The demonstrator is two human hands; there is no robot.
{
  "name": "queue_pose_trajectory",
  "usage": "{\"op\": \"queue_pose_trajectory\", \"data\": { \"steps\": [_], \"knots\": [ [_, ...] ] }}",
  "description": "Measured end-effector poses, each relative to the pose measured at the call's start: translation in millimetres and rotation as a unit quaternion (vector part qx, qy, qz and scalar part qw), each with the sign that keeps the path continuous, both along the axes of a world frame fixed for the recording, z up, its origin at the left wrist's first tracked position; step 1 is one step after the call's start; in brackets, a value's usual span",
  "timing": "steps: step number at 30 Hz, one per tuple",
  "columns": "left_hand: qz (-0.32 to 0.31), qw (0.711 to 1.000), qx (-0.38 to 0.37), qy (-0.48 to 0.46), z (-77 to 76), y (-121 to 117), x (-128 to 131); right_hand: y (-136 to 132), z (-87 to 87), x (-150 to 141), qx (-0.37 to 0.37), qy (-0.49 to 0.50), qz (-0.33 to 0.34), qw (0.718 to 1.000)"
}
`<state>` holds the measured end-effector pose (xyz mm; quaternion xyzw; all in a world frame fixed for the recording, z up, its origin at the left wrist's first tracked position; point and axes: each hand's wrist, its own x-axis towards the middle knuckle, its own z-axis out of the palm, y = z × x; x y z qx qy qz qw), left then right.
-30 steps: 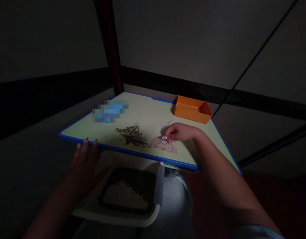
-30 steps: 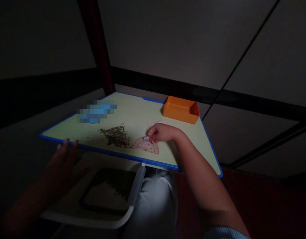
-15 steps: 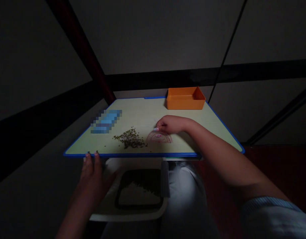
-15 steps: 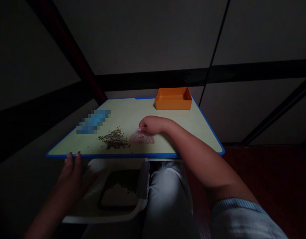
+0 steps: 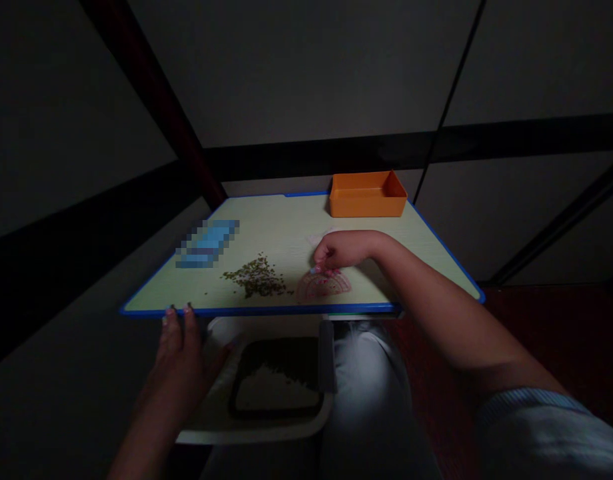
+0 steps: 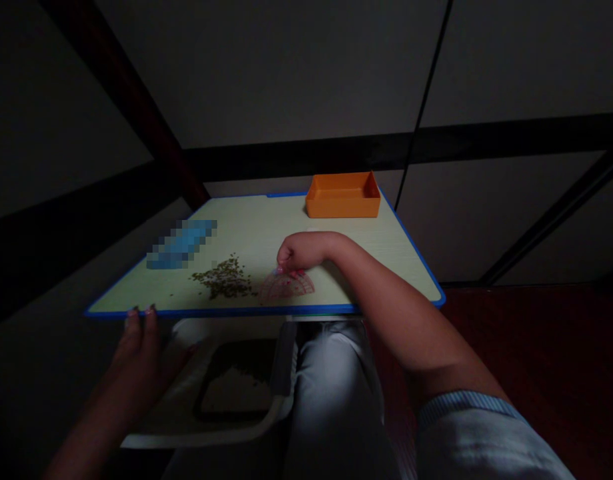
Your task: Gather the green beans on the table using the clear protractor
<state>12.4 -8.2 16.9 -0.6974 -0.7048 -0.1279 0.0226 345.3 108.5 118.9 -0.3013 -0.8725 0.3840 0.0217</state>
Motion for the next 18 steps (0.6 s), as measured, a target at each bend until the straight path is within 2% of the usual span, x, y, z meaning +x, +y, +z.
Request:
{"op": "queue_pose_trajectory", "data": {
  "steps": [4,12,18],
  "knots": [
    [0.002,1.000,-0.002,0.002,-0.7,-0.2,-0.4,-3.1,1.9,-1.6,-0.027,0.002,0.016,1.000],
    [-0.006,1.000,0.006,-0.010,-1.3,-0.7,-2.9,-2.5,3.6,1.2,0.028,-0.009,-0.028,0.999],
    [-0.009,1.000,0.011,-0.008,-3.8,-1.0,-3.2,-2.1,2.5,1.1,-0.012,-0.009,-0.002,1.000]
  ]
}}
